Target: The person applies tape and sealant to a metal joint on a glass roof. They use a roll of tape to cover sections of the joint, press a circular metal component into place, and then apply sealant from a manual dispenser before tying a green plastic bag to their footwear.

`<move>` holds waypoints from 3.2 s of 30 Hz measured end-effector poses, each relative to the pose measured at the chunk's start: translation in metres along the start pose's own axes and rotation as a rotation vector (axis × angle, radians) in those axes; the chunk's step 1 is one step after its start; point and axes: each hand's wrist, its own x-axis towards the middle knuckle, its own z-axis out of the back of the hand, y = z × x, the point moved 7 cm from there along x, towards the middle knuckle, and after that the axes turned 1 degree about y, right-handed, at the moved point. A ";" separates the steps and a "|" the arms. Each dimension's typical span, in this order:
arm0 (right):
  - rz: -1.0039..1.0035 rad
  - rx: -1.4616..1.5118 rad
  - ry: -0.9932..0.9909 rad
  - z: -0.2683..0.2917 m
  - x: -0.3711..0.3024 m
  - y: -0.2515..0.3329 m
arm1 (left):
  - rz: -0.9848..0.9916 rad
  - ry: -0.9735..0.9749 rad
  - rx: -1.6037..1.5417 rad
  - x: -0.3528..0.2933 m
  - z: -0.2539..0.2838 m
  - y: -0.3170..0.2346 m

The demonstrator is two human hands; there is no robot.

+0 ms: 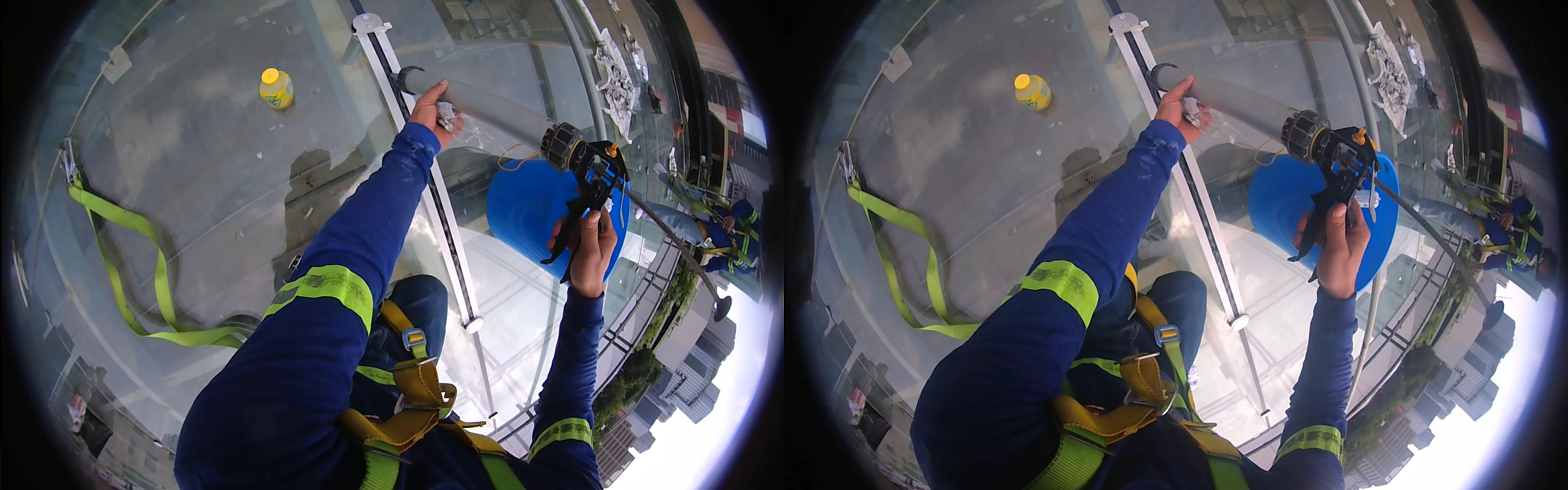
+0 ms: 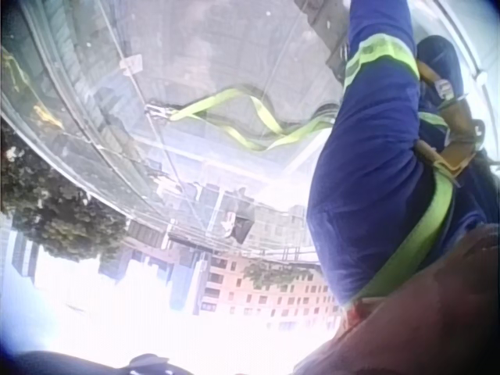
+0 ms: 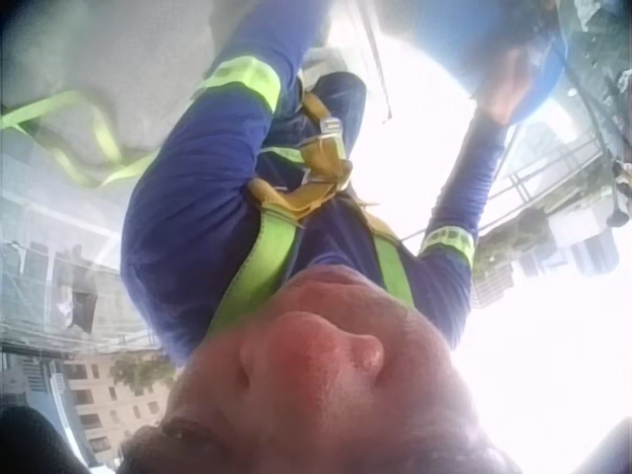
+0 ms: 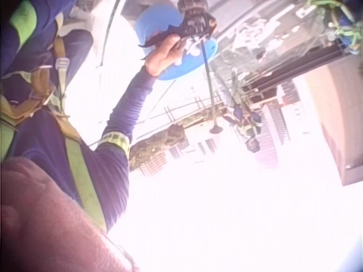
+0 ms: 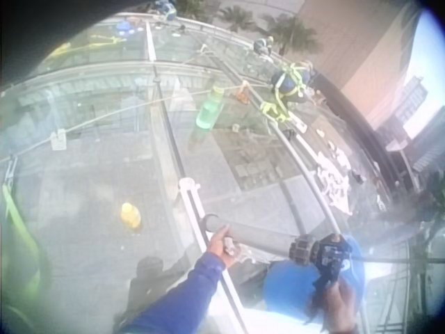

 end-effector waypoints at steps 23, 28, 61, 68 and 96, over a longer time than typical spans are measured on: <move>0.036 -0.059 0.108 -0.017 0.050 0.025 | -0.065 0.016 0.083 0.028 -0.022 -0.047; 0.046 -0.026 0.133 -0.030 0.055 0.022 | -0.109 -0.004 0.107 0.033 -0.026 -0.058; 0.015 0.061 0.089 -0.050 0.081 0.011 | -0.129 -0.031 0.186 0.053 -0.029 -0.098; 0.020 0.087 0.064 -0.052 0.080 0.015 | -0.161 -0.032 0.157 0.054 -0.028 -0.096; -0.118 -0.111 -0.046 0.054 -0.072 -0.014 | 0.081 -0.103 0.029 -0.052 0.037 0.092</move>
